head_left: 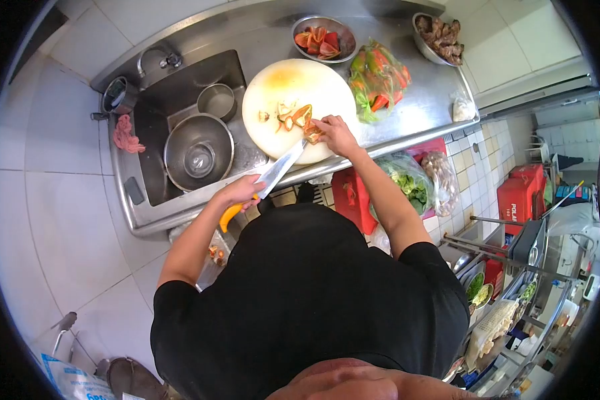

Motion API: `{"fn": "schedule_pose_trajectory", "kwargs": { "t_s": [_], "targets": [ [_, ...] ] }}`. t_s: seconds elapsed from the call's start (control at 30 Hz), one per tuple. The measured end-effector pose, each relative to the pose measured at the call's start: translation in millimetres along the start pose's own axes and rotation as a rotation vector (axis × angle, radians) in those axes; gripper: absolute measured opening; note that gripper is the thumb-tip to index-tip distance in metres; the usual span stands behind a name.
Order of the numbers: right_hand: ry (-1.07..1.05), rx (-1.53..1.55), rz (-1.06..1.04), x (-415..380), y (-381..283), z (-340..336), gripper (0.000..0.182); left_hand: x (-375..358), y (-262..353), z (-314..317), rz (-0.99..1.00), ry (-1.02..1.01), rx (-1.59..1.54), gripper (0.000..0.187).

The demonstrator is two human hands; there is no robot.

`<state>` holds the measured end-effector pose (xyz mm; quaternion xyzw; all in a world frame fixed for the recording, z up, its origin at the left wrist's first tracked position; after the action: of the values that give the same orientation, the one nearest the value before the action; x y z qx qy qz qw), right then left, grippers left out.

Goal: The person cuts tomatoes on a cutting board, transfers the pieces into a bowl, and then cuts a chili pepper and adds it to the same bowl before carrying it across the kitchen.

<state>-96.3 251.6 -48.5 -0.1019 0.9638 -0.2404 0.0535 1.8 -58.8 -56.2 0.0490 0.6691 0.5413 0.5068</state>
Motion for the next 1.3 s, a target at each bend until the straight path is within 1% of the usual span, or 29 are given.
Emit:
{"fn": "schedule_pose_trajectory", "kwargs": {
  "t_s": [0.1, 0.17, 0.3, 0.37, 0.5, 0.57, 0.6, 0.67, 0.7, 0.8, 0.87, 1.0, 1.07, 1.1, 1.17, 1.2, 1.23, 1.27, 1.3],
  "targets": [
    [0.033, -0.044, -0.015, 0, 5, 3, 0.061, 0, -9, -2, -0.019, -0.002, -0.015, 0.022],
    [0.076, -0.018, 0.024, -3, 4, 2, 0.057, 15, -14, 4, 0.021, -0.020, -0.066, 0.023],
    [0.093, -0.075, 0.081, -9, 9, 6, 0.058, 22, -19, 7, 0.014, -0.019, -0.090, 0.024],
    [0.095, -0.075, 0.127, -15, 6, 11, 0.058, 17, -25, 5, -0.050, 0.024, -0.169, 0.031],
    [0.162, -0.064, 0.180, -23, -2, 16, 0.057, 20, -21, 12, -0.036, 0.007, -0.203, 0.028],
    [0.134, -0.043, 0.256, -24, -2, 18, 0.056, 27, -24, 17, 0.016, -0.042, -0.234, 0.030],
    [0.139, -0.045, 0.260, -25, -3, 19, 0.056, 26, -21, 19, 0.018, -0.047, -0.229, 0.030],
    [0.150, -0.007, 0.267, -28, -3, 20, 0.058, 22, -18, 22, -0.041, -0.072, -0.168, 0.032],
    [0.151, -0.008, 0.267, -28, -2, 19, 0.058, 19, -15, 20, -0.048, -0.051, -0.175, 0.035],
    [0.146, -0.024, 0.260, -30, -2, 17, 0.063, 24, -22, 15, -0.003, -0.075, -0.221, 0.036],
    [0.103, 0.007, 0.306, -31, 0, 15, 0.066, 26, -24, 22, -0.019, -0.090, -0.238, 0.035],
    [0.076, 0.073, 0.347, -33, -1, 1, 0.066, 27, -22, 18, -0.033, -0.104, -0.278, 0.034],
    [0.139, 0.145, 0.393, -36, -12, -9, 0.054, 33, -33, 11, -0.038, -0.102, -0.266, 0.036],
    [0.138, 0.145, 0.388, -35, -18, -9, 0.054, 33, -32, 9, -0.041, -0.097, -0.256, 0.038],
    [0.128, -0.181, 0.254, -33, -36, -7, 0.041, 33, -28, 6, -0.034, -0.121, -0.236, 0.039],
    [0.130, -0.183, 0.252, -33, -36, -4, 0.041, 30, -23, 6, -0.029, -0.147, -0.214, 0.039],
    [0.161, -0.197, 0.282, -32, -31, 2, 0.034, 28, -20, 5, -0.025, -0.145, -0.213, 0.039],
    [0.191, -0.211, 0.311, -31, -26, 7, 0.027, 25, -18, 1, -0.041, -0.096, -0.187, 0.038],
    [0.194, -0.213, 0.305, -30, -25, 8, 0.027, 22, -15, -3, -0.055, -0.046, -0.162, 0.036]
  ]
}}
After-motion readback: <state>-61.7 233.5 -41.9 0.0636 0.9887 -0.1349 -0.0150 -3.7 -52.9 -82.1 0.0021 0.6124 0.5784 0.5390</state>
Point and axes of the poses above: each hand's wrist, its own x-axis towards the middle knuckle, its own z-axis out of the palm, y = z × x, the point moved 5 cm from there along x, towards the middle knuckle, and after that the axes turned 10 degrees about z, right-handed, at the moved point
